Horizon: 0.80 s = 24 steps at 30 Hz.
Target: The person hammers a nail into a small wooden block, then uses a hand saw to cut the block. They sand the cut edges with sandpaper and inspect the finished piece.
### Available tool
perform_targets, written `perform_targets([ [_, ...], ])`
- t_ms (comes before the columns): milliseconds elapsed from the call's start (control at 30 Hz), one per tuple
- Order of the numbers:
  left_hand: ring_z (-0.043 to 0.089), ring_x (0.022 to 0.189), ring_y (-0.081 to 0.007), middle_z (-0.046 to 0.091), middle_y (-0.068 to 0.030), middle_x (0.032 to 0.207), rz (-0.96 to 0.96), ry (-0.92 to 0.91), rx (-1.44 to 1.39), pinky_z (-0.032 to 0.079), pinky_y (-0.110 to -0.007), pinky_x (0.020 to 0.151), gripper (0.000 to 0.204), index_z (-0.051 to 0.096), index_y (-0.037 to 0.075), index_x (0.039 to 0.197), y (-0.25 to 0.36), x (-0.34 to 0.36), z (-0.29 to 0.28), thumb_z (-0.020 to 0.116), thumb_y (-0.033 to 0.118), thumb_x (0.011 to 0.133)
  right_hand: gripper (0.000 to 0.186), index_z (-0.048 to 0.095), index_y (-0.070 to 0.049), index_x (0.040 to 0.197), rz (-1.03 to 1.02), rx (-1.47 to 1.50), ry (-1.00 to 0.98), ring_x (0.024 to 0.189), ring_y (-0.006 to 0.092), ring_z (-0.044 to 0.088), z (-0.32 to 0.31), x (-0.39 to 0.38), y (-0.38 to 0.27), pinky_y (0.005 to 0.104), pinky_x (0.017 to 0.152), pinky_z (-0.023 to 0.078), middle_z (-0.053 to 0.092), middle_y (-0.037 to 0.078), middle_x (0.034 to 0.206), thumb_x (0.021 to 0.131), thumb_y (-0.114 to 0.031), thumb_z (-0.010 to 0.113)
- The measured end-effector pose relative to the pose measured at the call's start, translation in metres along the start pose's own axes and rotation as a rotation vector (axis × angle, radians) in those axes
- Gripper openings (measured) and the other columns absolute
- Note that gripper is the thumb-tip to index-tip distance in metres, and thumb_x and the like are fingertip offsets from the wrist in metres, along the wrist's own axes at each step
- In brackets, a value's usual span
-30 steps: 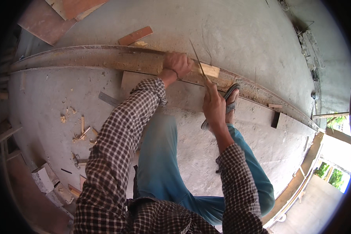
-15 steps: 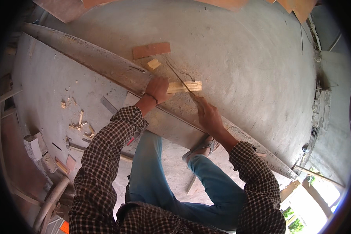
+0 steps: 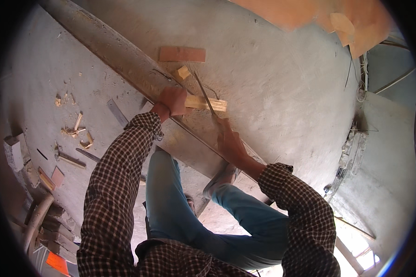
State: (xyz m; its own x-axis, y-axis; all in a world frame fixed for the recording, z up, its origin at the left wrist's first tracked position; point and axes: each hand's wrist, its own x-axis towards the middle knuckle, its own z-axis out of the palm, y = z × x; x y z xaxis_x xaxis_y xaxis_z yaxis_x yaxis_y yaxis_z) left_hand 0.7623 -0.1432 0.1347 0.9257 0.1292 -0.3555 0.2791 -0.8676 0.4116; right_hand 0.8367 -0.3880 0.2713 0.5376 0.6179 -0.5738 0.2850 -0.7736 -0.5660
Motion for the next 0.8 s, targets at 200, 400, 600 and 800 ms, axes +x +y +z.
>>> perform_targets([
  [200,0.074,0.082,-0.0320,0.074,-0.0153,0.086,0.013,-0.004,0.050,0.059,-0.046,0.075,0.059,0.077,0.003,0.088,-0.024,0.010,-0.031,0.082,0.060,0.073,0.044,0.048,-0.011,0.142,-0.005,-0.063,0.061,0.095,0.0501,0.068,0.004,0.018,-0.042,0.0590,0.083,0.051,0.068,0.034,0.103,0.098,-0.007,0.052],
  [400,0.072,0.079,-0.0315,0.073,-0.0149,0.084,0.047,0.041,0.036,0.059,-0.045,0.074,0.062,0.076,0.003,0.089,-0.034,0.015,-0.017,0.082,0.062,0.073,0.041,0.057,-0.005,0.139,0.001,-0.250,0.172,0.092,0.0457,0.071,-0.004,0.027,-0.055,0.0526,0.082,0.055,0.069,0.031,0.107,0.097,-0.007,0.053],
  [600,0.069,0.084,-0.0301,0.070,-0.0137,0.089,0.075,0.090,-0.013,0.056,-0.045,0.076,0.065,0.072,0.003,0.092,-0.042,0.007,0.000,0.084,0.063,0.070,0.043,0.058,-0.003,0.139,-0.001,-0.182,0.142,0.101,0.0429,0.072,-0.025,-0.024,-0.068,0.0456,0.084,0.058,0.068,0.027,0.124,0.096,-0.006,0.057],
  [800,0.067,0.088,-0.0270,0.066,-0.0120,0.092,0.092,0.138,0.041,0.055,-0.044,0.074,0.071,0.067,0.003,0.096,-0.035,0.012,0.016,0.088,0.063,0.065,0.045,0.059,-0.003,0.138,0.099,-0.166,0.096,0.110,0.0388,0.072,-0.017,-0.011,-0.061,0.0423,0.091,0.058,0.069,0.024,0.127,0.094,-0.002,0.061],
])
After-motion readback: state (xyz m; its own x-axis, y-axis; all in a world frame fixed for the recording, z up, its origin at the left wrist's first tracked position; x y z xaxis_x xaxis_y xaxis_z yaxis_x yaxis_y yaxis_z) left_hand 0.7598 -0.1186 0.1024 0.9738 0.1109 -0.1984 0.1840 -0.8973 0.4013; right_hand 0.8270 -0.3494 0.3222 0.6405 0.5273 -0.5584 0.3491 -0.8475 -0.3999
